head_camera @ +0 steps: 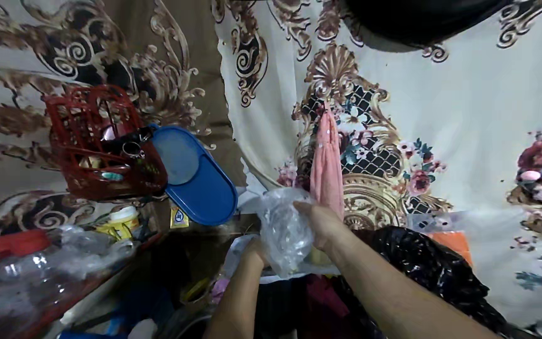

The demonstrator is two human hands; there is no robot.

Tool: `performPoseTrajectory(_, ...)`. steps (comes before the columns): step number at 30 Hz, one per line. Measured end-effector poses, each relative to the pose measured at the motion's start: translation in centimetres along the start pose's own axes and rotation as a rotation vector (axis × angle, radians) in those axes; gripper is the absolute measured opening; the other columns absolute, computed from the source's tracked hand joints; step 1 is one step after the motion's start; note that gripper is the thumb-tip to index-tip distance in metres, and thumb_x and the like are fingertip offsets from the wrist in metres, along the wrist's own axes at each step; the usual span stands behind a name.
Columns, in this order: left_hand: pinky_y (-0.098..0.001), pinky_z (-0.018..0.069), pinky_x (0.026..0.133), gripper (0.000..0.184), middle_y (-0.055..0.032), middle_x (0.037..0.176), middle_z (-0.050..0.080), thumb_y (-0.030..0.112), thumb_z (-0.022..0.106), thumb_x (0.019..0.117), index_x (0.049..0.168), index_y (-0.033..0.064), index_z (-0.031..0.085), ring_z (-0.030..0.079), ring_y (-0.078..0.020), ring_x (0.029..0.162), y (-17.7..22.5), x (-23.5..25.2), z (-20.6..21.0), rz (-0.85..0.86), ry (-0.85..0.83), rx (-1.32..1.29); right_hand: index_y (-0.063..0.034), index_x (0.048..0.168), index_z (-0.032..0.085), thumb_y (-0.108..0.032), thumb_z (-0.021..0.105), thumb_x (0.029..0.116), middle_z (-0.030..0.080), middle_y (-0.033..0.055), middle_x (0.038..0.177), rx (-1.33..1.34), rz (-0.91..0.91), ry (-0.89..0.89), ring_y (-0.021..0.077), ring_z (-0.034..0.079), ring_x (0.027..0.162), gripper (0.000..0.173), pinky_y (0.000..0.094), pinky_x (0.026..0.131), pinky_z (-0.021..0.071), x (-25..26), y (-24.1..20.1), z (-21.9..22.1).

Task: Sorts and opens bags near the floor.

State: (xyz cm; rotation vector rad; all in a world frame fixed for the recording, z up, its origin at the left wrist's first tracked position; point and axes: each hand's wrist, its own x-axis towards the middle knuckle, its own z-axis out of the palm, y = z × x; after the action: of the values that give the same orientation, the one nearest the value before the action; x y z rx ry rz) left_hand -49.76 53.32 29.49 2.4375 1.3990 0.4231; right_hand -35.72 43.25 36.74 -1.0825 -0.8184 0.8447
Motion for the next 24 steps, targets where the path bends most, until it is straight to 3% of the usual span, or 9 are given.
performPoseTrajectory(2, -0.0579, 0.0436, 0.110, 0.043, -0.0210, 0.139, 0.059, 0.017, 0.063, 0.0976, 0.139, 0.0055, 0.059, 0.056, -0.0374, 0.131, 0.5, -0.1, -2.2, -0.039, 0.017, 0.107, 0.0028, 0.125, 0.062, -0.029, 0.064, 0.1018, 0.069, 0.0200, 0.110, -0.076, 0.008, 0.075, 0.0300, 0.068, 0.097, 0.039, 0.0515, 0.086, 0.0566, 1.4, 1.8, -1.1)
performPoseTrajectory(4, -0.0548, 0.0474, 0.107, 0.034, -0.0174, 0.132, 0.065, 0.016, 0.054, 0.1026, 0.134, 0.0087, 0.065, 0.062, -0.0331, 0.124, 0.0, 0.0, -4.0, -0.017, 0.128, 0.047, 0.0021, 0.124, 0.062, -0.030, 0.063, 0.1027, 0.069, 0.0190, 0.107, -0.118, -0.008, 0.110, 0.0284, 0.068, 0.095, 0.038, 0.0494, 0.085, 0.0569, 1.8, 1.8, -2.2)
performPoseTrajectory(6, -0.0475, 0.0535, 0.100, 0.026, -0.0162, 0.117, 0.071, 0.016, 0.054, 0.1048, 0.120, 0.0025, 0.070, 0.069, -0.0271, 0.109, -0.6, -0.5, -4.5, 0.039, 0.347, -0.245, 0.0014, 0.124, 0.062, -0.030, 0.061, 0.1038, 0.068, 0.0179, 0.108, -0.071, -0.029, 0.123, 0.0271, 0.068, 0.095, 0.037, 0.0488, 0.085, 0.0562, 1.9, 1.0, -2.7)
performPoseTrajectory(8, -0.0401, 0.0588, 0.085, 0.026, -0.0167, 0.110, 0.070, 0.016, 0.052, 0.1074, 0.119, -0.0017, 0.066, 0.071, -0.0234, 0.095, -0.1, -1.1, -4.1, 0.031, 0.449, -0.704, -0.0005, 0.127, 0.060, -0.028, 0.058, 0.1049, 0.068, 0.0156, 0.107, 0.099, -0.050, 0.106, 0.0243, 0.068, 0.093, 0.035, 0.0453, 0.082, 0.0578, 1.7, -0.4, -2.1)
performPoseTrajectory(10, -0.0432, 0.0581, 0.079, 0.040, -0.0188, 0.120, 0.066, 0.032, 0.045, 0.1107, 0.136, 0.0025, 0.056, 0.069, -0.0283, 0.097, 1.3, -2.2, -3.6, -0.052, 0.351, -1.226, -0.0035, 0.130, 0.057, -0.028, 0.055, 0.1056, 0.068, 0.0137, 0.106, 0.271, -0.070, 0.052, 0.0225, 0.068, 0.092, 0.034, 0.0431, 0.080, 0.0588, 0.9, -1.8, -0.4)
performPoseTrajectory(12, -0.0565, 0.0569, 0.081, 0.059, -0.0201, 0.132, 0.061, 0.055, 0.033, 0.1080, 0.148, 0.0136, 0.046, 0.066, -0.0376, 0.108, 3.0, -3.6, -3.4, -0.123, 0.184, -1.604, -0.0068, 0.133, 0.055, -0.031, 0.051, 0.1073, 0.068, 0.0121, 0.108, 0.309, -0.073, -0.059, 0.0214, 0.069, 0.094, 0.036, 0.0424, 0.081, 0.0592, -0.3, -2.9, 1.7)
performPoseTrajectory(15, -0.0629, 0.0556, 0.084, 0.072, -0.0209, 0.131, 0.060, 0.072, 0.030, 0.0998, 0.145, 0.0187, 0.046, 0.063, -0.0418, 0.113, 3.8, -4.8, -3.1, -0.110, 0.082, -2.022, -0.0089, 0.133, 0.056, -0.034, 0.050, 0.1075, 0.069, 0.0091, 0.105, 0.025, -0.090, -0.316, 0.0177, 0.069, 0.090, 0.037, 0.0385, 0.079, 0.0598, -1.2, -3.1, 3.3)
performPoseTrajectory(19, -0.0544, 0.0583, 0.082, 0.069, -0.0152, 0.118, 0.066, 0.070, 0.025, 0.1014, 0.134, 0.0161, 0.053, 0.068, -0.0325, 0.105, 2.6, -4.4, -2.1, -0.061, 0.220, -2.261, -0.0023, 0.101, 0.070, -0.028, 0.055, 0.1065, 0.072, 0.0064, 0.085, -0.377, -0.229, -0.555, 0.0126, 0.070, 0.077, 0.030, 0.0330, 0.073, 0.0603, -0.2, -4.8, 2.7)
performPoseTrajectory(24, -0.0491, 0.0576, 0.078, 0.046, -0.0122, 0.105, 0.064, 0.046, 0.024, 0.1097, 0.123, 0.0125, 0.052, 0.067, -0.0270, 0.095, 1.5, -4.4, -1.7, -0.048, 0.420, -2.304, -0.0029, 0.085, 0.071, -0.034, 0.057, 0.1051, 0.070, 0.0057, 0.075, -0.577, -0.231, -0.437, 0.0121, 0.067, 0.068, 0.040, 0.0332, 0.067, 0.0578, 0.2, -5.2, 0.7)
